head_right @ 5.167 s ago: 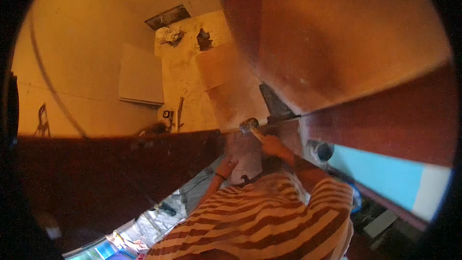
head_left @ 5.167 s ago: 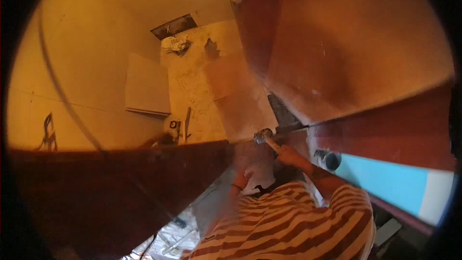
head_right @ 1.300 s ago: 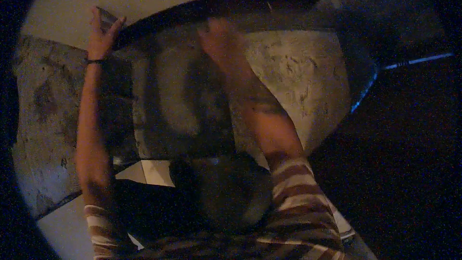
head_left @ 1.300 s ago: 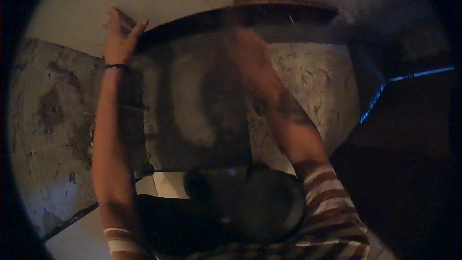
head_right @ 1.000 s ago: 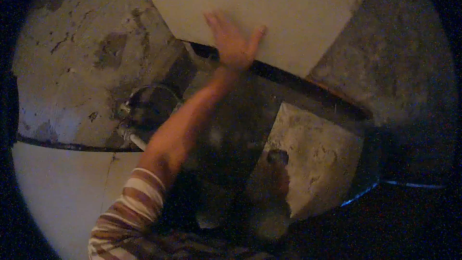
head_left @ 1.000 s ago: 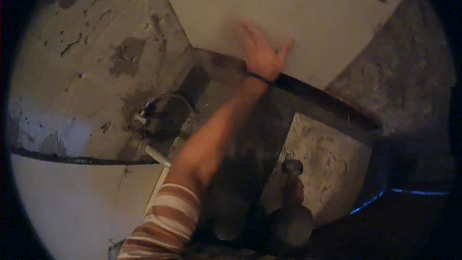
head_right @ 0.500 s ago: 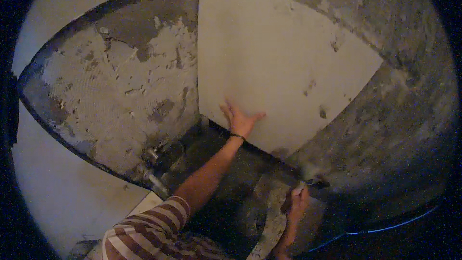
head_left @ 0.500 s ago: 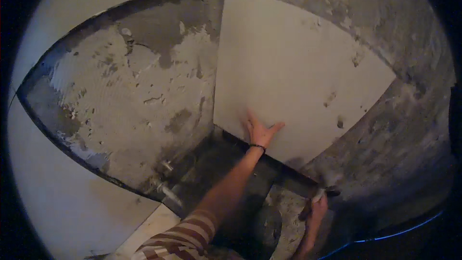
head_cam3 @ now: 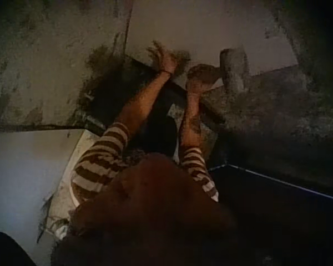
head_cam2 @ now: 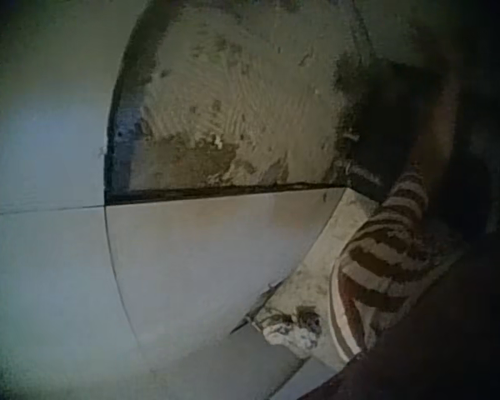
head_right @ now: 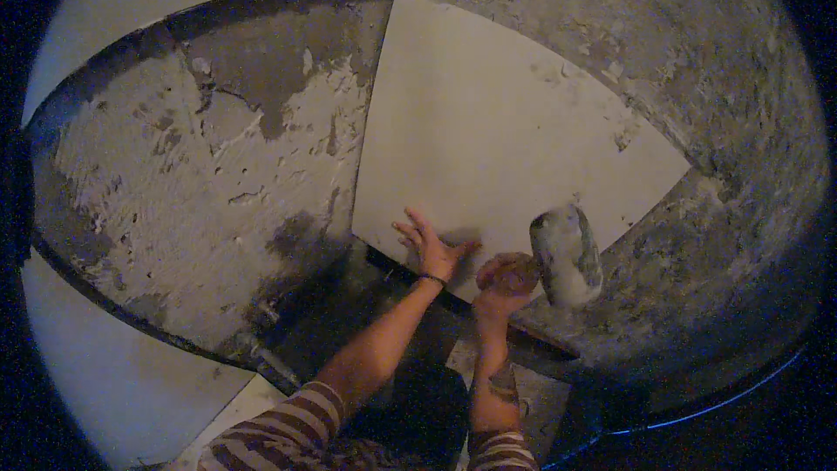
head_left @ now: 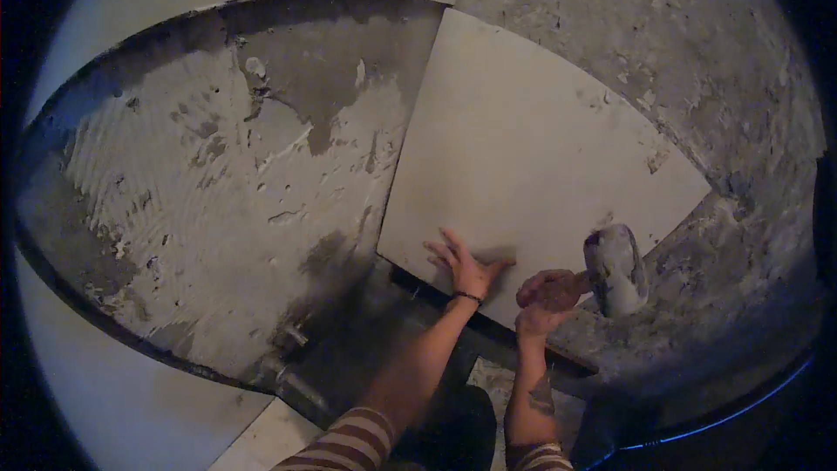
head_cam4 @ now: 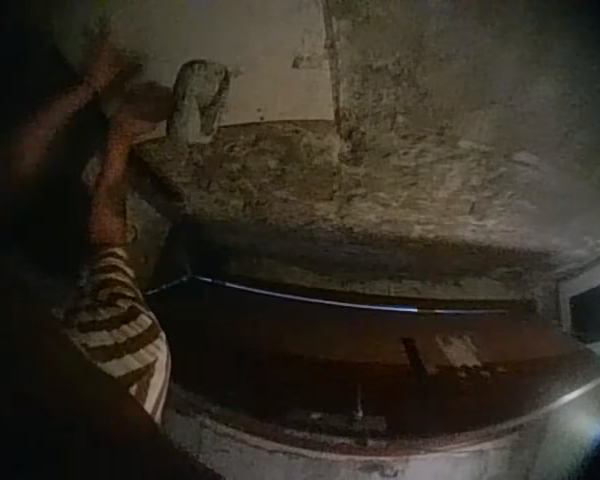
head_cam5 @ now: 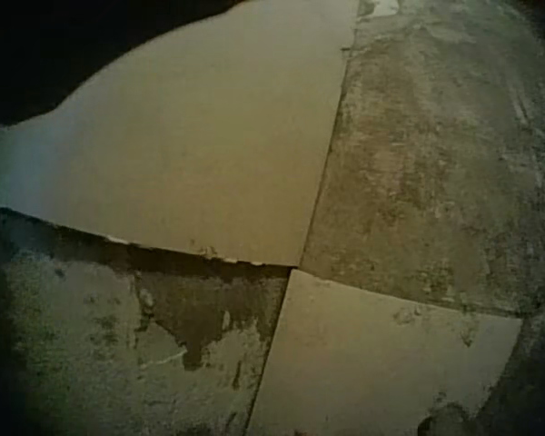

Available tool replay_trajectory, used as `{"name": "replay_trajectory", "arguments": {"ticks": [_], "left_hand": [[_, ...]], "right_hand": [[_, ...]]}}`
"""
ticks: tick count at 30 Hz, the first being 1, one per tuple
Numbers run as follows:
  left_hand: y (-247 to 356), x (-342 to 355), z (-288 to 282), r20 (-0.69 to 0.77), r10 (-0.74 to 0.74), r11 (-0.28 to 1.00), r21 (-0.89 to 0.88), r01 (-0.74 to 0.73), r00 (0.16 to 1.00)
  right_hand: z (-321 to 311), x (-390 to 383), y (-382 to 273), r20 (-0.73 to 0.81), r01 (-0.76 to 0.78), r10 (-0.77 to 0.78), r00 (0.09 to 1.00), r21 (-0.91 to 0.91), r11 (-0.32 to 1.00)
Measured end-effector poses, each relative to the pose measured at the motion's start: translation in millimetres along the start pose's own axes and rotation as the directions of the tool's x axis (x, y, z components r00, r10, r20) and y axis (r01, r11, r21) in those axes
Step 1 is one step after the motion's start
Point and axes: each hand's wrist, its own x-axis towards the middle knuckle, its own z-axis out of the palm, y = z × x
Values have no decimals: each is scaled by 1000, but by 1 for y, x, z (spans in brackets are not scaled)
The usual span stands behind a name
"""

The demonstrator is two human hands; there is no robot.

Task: The person positions a tile onto a wall surface by hand, taps it into place with a rubber mallet, and inserts spacers between the tiles.

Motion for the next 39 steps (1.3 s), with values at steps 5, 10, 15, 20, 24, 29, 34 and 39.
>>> {"name": "replay_trajectory", "arguments": {"ticks": [5, 10, 15, 20, 24, 29, 34, 39], "left_hand": [[-20, 2, 18, -101, 132, 981, 154, -115, 986], [-31, 12, 5, -60, 116, 990, 86, -111, 991], [-9, 7, 15, -12, 87, 996, -10, -87, 996], [-21, 9, -5, -49, 220, 976, 7, -220, 974], [-21, 1, 0, -2, 178, 981, 76, -178, 984], [-38, 20, 12, -33, 240, 970, 52, -239, 970], [-39, 28, 3, 5, 100, 973, 208, -99, 995], [-45, 29, 18, 47, 153, 973, 166, -159, 987]], "right_hand": [[-8, 26, 22, 342, 611, -544, 766, -650, 452], [-31, -15, 27, 105, 195, -197, 975, 21, 980], [-65, 18, 46, -88, 134, -120, 989, 163, 978], [-51, -11, 52, 114, 166, -131, 985, -400, 901], [-47, -34, 45, 22, 77, -104, 994, 525, 847], [-69, -24, 25, 42, -105, 114, 993, -187, 977], [-115, -67, -6, -359, -70, 98, 928, 90, 993], [-154, -51, 3, -290, -359, 352, 890, 30, 933]]}}
